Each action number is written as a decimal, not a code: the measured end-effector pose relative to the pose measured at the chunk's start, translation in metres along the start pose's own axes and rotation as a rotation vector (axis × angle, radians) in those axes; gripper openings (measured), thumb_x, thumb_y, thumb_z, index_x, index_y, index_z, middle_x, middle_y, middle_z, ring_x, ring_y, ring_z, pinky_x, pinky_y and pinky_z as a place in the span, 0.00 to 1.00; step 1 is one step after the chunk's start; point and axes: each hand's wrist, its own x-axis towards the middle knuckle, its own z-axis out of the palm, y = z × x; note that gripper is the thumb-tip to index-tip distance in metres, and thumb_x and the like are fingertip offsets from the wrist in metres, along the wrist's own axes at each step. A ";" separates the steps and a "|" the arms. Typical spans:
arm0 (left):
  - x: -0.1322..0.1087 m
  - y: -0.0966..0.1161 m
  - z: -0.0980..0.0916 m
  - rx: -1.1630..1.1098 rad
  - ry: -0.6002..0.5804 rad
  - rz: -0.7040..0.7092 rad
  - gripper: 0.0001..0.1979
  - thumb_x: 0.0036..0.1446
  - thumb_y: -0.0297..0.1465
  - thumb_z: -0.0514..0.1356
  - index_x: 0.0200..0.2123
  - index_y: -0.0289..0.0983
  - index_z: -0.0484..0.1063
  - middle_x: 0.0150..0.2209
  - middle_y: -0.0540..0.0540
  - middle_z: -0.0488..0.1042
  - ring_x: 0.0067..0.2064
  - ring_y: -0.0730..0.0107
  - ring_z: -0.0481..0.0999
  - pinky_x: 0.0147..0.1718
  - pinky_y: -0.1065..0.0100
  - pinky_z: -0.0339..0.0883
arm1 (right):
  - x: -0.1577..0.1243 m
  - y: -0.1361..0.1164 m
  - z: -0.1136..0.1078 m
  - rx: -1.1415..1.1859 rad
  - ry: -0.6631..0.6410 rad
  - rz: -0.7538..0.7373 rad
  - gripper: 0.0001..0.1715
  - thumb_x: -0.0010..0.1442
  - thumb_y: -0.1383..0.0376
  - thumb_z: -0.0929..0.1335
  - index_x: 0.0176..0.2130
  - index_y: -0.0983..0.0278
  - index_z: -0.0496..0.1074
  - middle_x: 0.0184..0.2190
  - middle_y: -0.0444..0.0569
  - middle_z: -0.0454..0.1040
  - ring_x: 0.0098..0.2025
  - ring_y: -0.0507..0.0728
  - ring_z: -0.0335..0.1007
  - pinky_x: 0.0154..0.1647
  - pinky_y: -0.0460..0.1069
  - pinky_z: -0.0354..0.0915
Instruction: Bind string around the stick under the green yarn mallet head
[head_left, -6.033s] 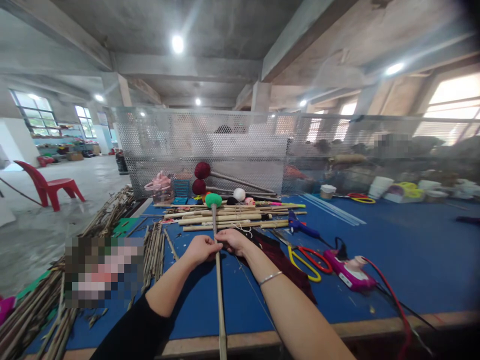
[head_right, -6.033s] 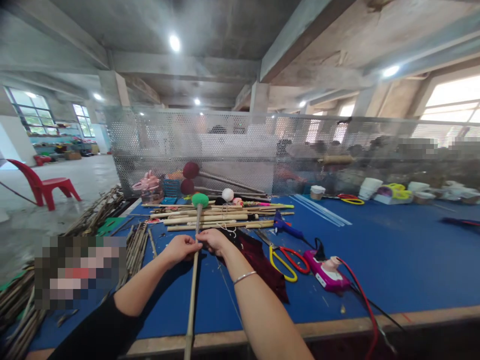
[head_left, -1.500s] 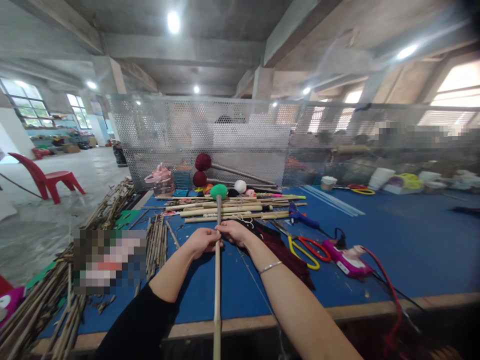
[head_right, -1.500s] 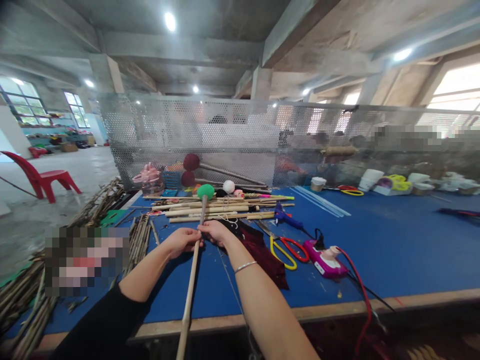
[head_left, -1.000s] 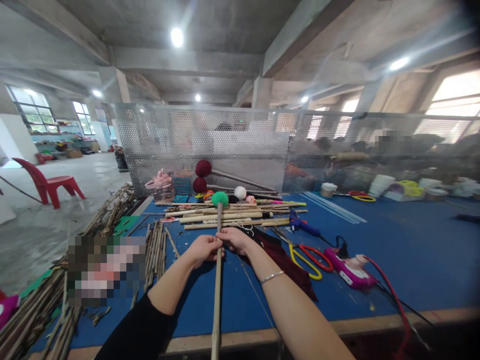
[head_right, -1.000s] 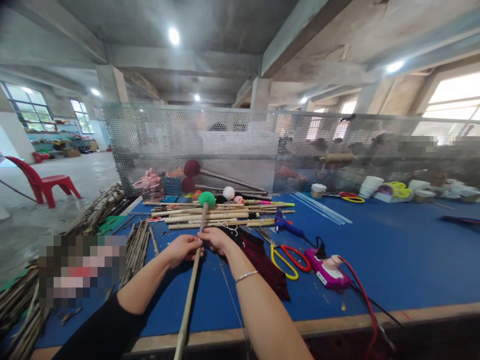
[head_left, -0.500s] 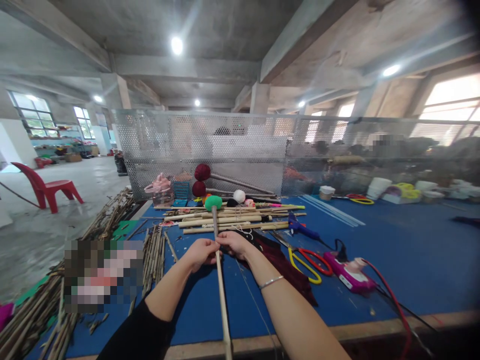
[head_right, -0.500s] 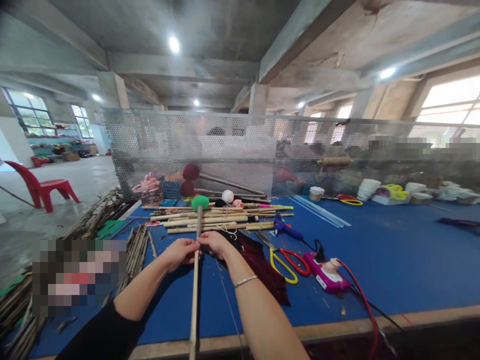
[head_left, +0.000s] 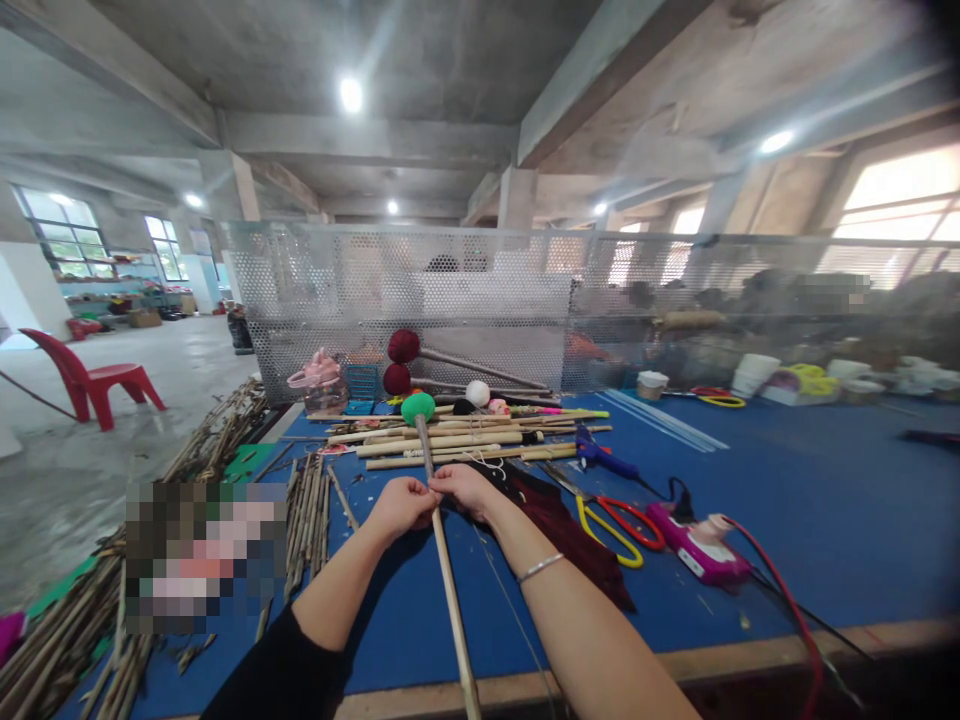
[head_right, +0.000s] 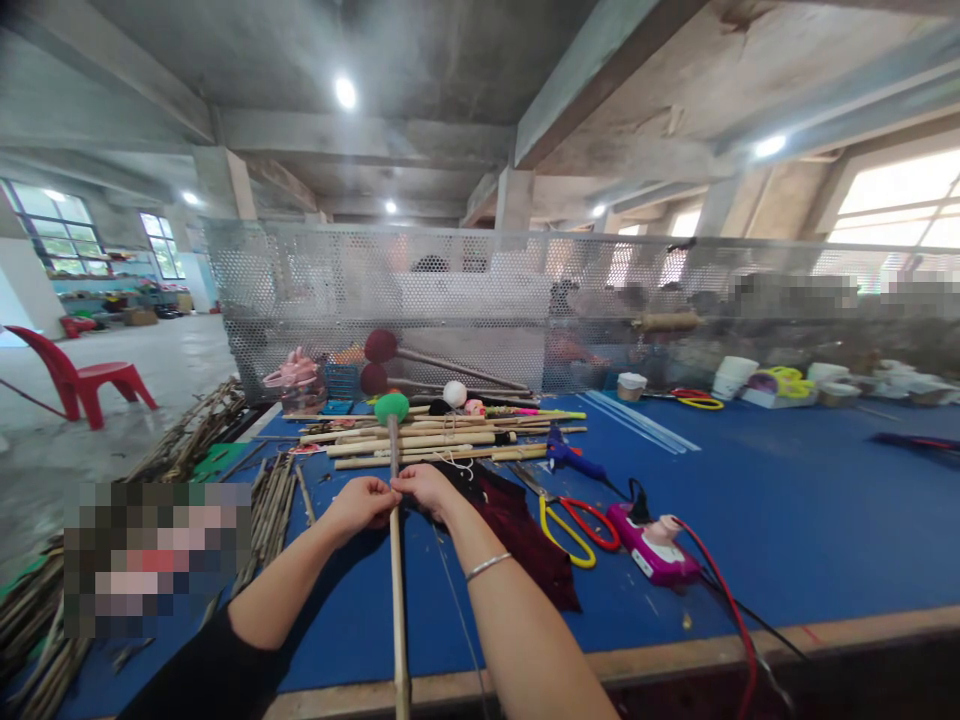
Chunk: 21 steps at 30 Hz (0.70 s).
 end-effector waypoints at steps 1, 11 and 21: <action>0.000 0.000 0.000 0.013 0.005 0.008 0.19 0.36 0.44 0.62 0.19 0.35 0.61 0.14 0.53 0.63 0.16 0.79 0.62 0.17 0.75 0.58 | 0.000 0.000 0.001 0.003 0.009 0.001 0.14 0.44 0.62 0.70 0.23 0.66 0.62 0.10 0.35 0.56 0.10 0.42 0.41 0.12 0.42 0.34; -0.010 0.010 0.007 -0.243 -0.140 -0.043 0.17 0.34 0.38 0.65 0.23 0.33 0.63 0.19 0.52 0.66 0.22 0.78 0.68 0.25 0.73 0.63 | -0.007 -0.003 -0.007 0.099 -0.207 -0.021 0.14 0.46 0.59 0.69 0.26 0.67 0.64 0.12 0.36 0.58 0.10 0.43 0.42 0.11 0.42 0.35; -0.010 0.009 0.008 -0.073 -0.020 -0.034 0.18 0.33 0.39 0.65 0.23 0.33 0.64 0.15 0.55 0.61 0.17 0.80 0.61 0.18 0.75 0.56 | 0.005 0.003 0.004 0.079 -0.098 -0.085 0.17 0.41 0.60 0.72 0.20 0.69 0.64 0.14 0.41 0.65 0.15 0.44 0.55 0.16 0.41 0.49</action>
